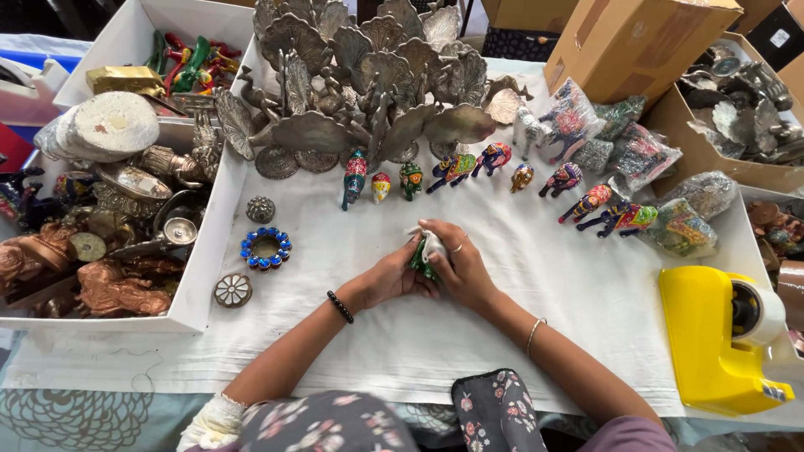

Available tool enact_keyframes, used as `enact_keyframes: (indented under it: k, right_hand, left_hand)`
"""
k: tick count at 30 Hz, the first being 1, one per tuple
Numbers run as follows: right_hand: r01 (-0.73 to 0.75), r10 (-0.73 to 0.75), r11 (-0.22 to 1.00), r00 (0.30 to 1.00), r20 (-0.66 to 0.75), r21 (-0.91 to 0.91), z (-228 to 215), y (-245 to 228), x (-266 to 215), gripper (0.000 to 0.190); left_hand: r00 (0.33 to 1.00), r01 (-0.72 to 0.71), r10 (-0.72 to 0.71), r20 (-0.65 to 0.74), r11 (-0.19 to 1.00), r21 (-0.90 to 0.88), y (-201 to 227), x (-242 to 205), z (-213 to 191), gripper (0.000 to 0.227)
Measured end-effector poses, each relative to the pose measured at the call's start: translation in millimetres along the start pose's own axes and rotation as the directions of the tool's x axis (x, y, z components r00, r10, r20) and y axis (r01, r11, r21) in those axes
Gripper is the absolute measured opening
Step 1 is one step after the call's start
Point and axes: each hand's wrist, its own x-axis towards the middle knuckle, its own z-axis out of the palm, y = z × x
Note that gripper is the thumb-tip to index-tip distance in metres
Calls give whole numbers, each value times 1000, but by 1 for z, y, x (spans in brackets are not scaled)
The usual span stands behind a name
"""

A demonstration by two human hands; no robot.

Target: The person sits at a table covered with a white cloth and cleans a small, colorful elephant figurine using a white cloth. They wipe the figurine thoroughly, turning it over to clean all sides, while other decorative items like silver leaves and more figurines remain on the table.

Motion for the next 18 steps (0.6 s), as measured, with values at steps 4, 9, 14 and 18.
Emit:
enact_keyframes:
  k: [4, 9, 14, 18]
  right_hand:
    - [255, -242, 901, 967, 81, -351, 5, -21, 4, 50]
    - [233, -202, 892, 972, 119, -386, -6, -27, 9, 54]
    - [-67, 71, 986, 997, -19, 153, -10, -8, 9, 54]
    - [67, -69, 997, 996, -62, -33, -5, -10, -1, 51]
  left_hand:
    - [993, -49, 46, -108, 998, -27, -9, 0, -6, 58]
    - [987, -17, 64, -150, 956, 292, -14, 3, -6, 57]
    - [995, -43, 75, -61, 904, 425, 12, -15, 34, 61]
    - [994, -67, 93, -62, 939, 337, 1, -10, 18, 66]
